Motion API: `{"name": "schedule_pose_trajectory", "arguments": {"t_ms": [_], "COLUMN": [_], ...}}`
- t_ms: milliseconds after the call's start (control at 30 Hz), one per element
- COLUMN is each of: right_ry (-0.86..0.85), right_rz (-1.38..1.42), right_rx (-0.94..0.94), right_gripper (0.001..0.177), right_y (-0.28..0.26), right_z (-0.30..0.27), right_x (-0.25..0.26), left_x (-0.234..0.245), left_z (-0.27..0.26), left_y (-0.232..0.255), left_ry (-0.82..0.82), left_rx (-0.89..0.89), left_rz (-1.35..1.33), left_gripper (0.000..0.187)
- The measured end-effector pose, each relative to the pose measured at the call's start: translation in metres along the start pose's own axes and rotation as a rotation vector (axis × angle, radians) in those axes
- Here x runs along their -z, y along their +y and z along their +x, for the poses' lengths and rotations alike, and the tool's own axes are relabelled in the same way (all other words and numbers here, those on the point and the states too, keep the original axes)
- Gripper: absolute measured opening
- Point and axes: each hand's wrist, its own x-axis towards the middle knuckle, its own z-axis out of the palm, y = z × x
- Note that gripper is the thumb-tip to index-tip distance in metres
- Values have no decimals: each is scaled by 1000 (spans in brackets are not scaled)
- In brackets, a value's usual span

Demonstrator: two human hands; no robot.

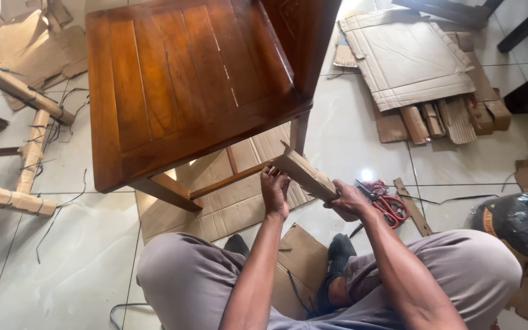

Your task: Wrapping a wooden chair leg with cardboard and securing it with plastic ties

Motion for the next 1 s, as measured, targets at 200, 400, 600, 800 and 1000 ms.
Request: {"name": "schedule_pose_trajectory", "arguments": {"t_ms": [200, 400, 600, 800, 1000], "right_ry": [156, 318, 508, 605, 650], "right_rz": [-64, -3, 27, -13, 132], "right_rx": [-125, -295, -348, -278, -327], "right_gripper": [61, 58, 57, 62, 65], "right_y": [81, 90, 77, 51, 89], "right_z": [10, -35, -64, -83, -48], "right_x": [8, 43, 49, 79, 131], "left_x": [-11, -7, -11, -18, -23], "left_z": [-13, -25, -28, -38, -37], "left_y": [-48, -102, -164, -169, -176], "left_ry": [-49, -126, -166, -214, -239], "left_rx": [-5, 52, 90, 95, 59], "left_rz": [299, 405, 466, 543, 623], "left_gripper": [82, 73, 74, 69, 57]}}
